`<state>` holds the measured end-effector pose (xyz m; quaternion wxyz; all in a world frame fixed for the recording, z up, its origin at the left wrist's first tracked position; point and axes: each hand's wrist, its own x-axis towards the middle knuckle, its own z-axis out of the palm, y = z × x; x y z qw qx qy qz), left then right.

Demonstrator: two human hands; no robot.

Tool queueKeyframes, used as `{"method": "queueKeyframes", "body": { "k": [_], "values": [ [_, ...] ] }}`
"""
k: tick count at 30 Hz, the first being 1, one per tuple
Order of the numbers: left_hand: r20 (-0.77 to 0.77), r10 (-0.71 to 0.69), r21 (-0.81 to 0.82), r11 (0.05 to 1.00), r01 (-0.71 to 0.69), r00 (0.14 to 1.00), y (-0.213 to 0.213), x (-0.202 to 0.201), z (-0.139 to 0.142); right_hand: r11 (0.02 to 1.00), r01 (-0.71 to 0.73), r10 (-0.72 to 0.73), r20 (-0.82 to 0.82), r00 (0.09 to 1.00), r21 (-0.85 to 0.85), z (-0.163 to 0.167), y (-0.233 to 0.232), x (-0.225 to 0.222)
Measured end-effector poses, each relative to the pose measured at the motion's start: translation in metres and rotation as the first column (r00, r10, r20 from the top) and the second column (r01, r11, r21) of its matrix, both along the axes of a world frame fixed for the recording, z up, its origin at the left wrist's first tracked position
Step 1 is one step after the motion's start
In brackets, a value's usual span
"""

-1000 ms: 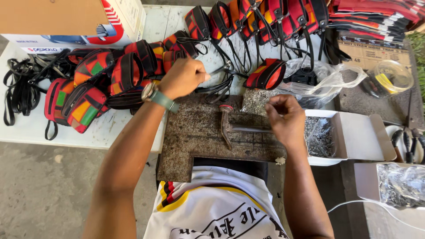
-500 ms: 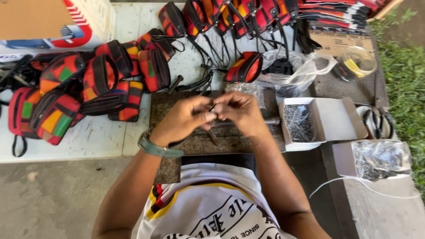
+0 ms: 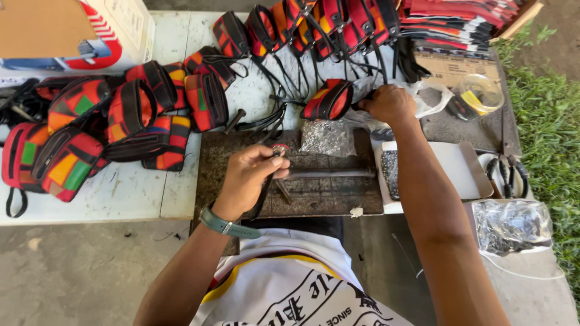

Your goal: The person sits at an outdoor workbench assembling small patchwork coin purses. They pick up a purse, thread a black strap through its metal ring, hammer a rivet on a metal post to secure the hardware, and place the finished purse on the table with the others, repeating the process on the next purse.

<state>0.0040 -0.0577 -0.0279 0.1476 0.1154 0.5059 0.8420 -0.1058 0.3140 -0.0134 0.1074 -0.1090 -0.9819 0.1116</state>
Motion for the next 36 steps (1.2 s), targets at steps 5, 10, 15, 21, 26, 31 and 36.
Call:
{"method": "queueKeyframes", "body": {
  "k": [5,10,15,21,26,31,36],
  "values": [
    [0.113,-0.068,0.147,0.988,0.051,0.991,0.008,0.001,-0.005,0.983,-0.092,0.096,0.019,0.995,-0.159,-0.028,0.008,-0.001],
    [0.092,-0.036,0.09,0.996,0.028,0.995,0.007,-0.001,-0.01,0.705,-0.16,0.025,-0.201,0.979,-0.691,-0.016,0.042,0.005],
    [0.035,-0.037,0.025,0.999,0.036,0.999,0.007,-0.001,-0.014,0.309,-0.222,-0.032,-0.243,0.97,-0.925,0.02,0.047,0.023],
    [0.042,-0.032,0.119,0.992,0.027,0.999,0.009,0.004,-0.016,0.113,-0.356,0.031,-0.354,0.935,-0.928,0.043,-0.007,0.074],
    [0.094,0.013,0.226,0.973,-0.035,0.995,0.009,0.006,-0.019,0.185,-0.503,0.17,-0.477,0.862,-0.844,0.012,-0.098,0.118],
    [0.061,0.071,0.174,0.981,-0.081,0.996,0.018,0.008,-0.019,0.467,-0.404,0.214,-0.343,0.915,-0.786,0.008,-0.161,0.139],
    [0.074,0.051,0.242,0.968,-0.067,0.996,0.024,0.008,-0.022,0.141,-0.472,0.117,-0.458,0.881,-0.87,0.005,-0.176,0.141]
  ]
}}
